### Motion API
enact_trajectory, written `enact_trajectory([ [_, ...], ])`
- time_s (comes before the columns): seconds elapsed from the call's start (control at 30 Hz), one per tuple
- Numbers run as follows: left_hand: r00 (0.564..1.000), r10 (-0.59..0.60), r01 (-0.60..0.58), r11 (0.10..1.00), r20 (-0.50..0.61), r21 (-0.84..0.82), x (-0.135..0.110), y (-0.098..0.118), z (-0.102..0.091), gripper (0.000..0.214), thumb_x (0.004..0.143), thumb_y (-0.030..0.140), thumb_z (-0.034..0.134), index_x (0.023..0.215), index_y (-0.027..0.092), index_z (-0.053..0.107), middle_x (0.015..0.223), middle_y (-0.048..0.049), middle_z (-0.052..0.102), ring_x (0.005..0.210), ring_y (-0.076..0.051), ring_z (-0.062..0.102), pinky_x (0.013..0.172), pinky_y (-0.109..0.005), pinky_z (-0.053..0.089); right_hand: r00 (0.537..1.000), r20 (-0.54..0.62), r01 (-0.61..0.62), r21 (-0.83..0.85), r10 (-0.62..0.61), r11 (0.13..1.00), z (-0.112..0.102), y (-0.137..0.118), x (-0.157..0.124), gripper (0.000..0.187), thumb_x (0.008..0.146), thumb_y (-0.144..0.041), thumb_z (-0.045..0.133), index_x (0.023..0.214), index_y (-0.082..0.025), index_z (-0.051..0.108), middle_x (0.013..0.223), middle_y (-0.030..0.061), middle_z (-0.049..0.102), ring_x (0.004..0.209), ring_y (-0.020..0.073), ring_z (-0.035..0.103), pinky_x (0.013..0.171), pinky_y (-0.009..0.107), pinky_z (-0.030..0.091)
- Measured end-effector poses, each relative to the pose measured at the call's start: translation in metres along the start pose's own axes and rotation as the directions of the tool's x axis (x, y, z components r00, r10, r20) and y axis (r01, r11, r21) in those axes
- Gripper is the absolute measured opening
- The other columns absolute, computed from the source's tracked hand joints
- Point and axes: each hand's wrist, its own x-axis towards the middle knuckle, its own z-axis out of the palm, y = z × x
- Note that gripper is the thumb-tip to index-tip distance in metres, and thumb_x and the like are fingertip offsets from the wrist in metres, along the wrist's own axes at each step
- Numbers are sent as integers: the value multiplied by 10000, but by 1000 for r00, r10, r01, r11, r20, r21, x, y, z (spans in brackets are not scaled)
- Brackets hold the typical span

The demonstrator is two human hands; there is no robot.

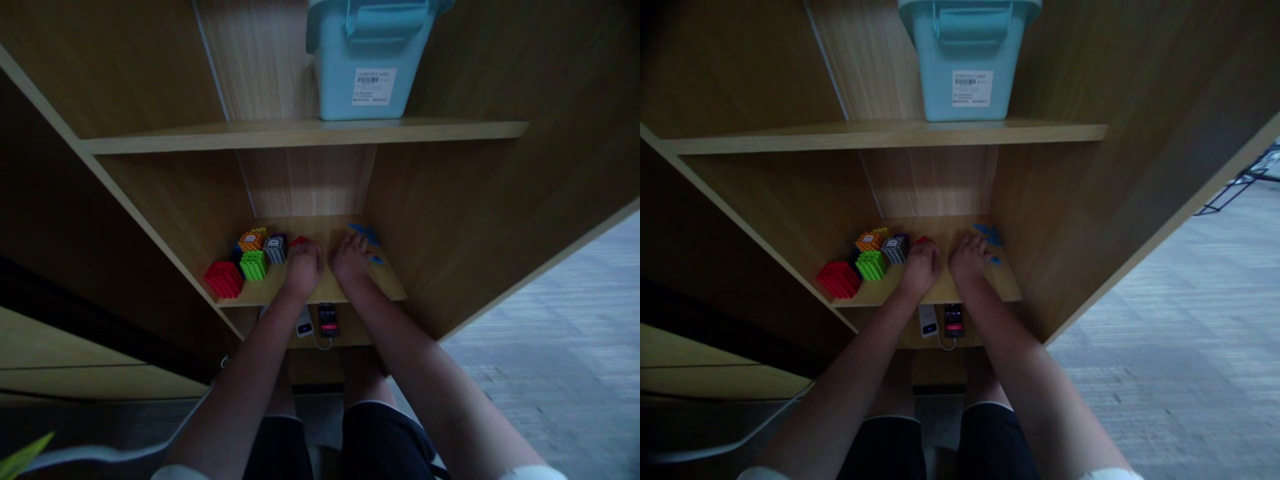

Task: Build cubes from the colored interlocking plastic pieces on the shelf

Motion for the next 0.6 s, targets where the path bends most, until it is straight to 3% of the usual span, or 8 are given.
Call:
enact_trajectory([
  [0.17, 1000, -1, 0, 1000, 28, 26, 1, 1, 1, 188, 1007, 110, 536, 1079, 171, 699, 1063, -135, 749, 1057, -302, 687, 1016, -456, 557, 984, -54, 171, 19, -170, 985, -3, 0, 0, 538, 1077, -274, 448, 1552, -50, 565, 1582, 336, 511, 1415, 437, 462, 1099, 601, 459],
  [0.33, 999, 7, -9, 999, 32, 33, 2, 0, 3, 197, 964, 74, 577, 1070, 166, 714, 1064, -136, 760, 1058, -309, 695, 1011, -452, 556, 998, -63, -18, -18, 16, 1000, 1, 2, 0, 561, 1066, -195, 353, 1577, -97, 562, 1614, 330, 490, 1425, 451, 450, 1038, 690, 488],
  [0.4, 999, 9, -11, 1000, 37, 28, 2, 0, 4, 194, 960, 71, 582, 1056, 170, 719, 1057, -133, 762, 1057, -306, 698, 1016, -449, 555, 999, -43, -28, -16, 27, 999, 3, 2, 1, 547, 1068, -214, 375, 1565, -112, 581, 1637, 325, 475, 1424, 459, 455, 1013, 683, 516],
  [0.5, 999, 13, -14, 999, 42, 30, 2, -1, 4, 201, 965, 82, 574, 1058, 175, 727, 1058, -131, 763, 1052, -302, 697, 1017, -451, 559, 992, -68, 105, 5, -104, 994, 6, 2, 3, 529, 1079, -236, 417, 1557, -78, 578, 1652, 337, 459, 1437, 461, 461, 1035, 630, 533],
  [0.6, 998, 18, -21, 999, 56, 43, 2, 0, 4, 220, 954, 85, 573, 1067, 174, 740, 1082, -137, 769, 1068, -306, 697, 1025, -461, 563, 946, -95, 317, 56, -311, 947, 5, 1, 7, 485, 1065, -209, 476, 1495, -29, 609, 1642, 334, 480, 1452, 413, 476, 1104, 532, 521],
])
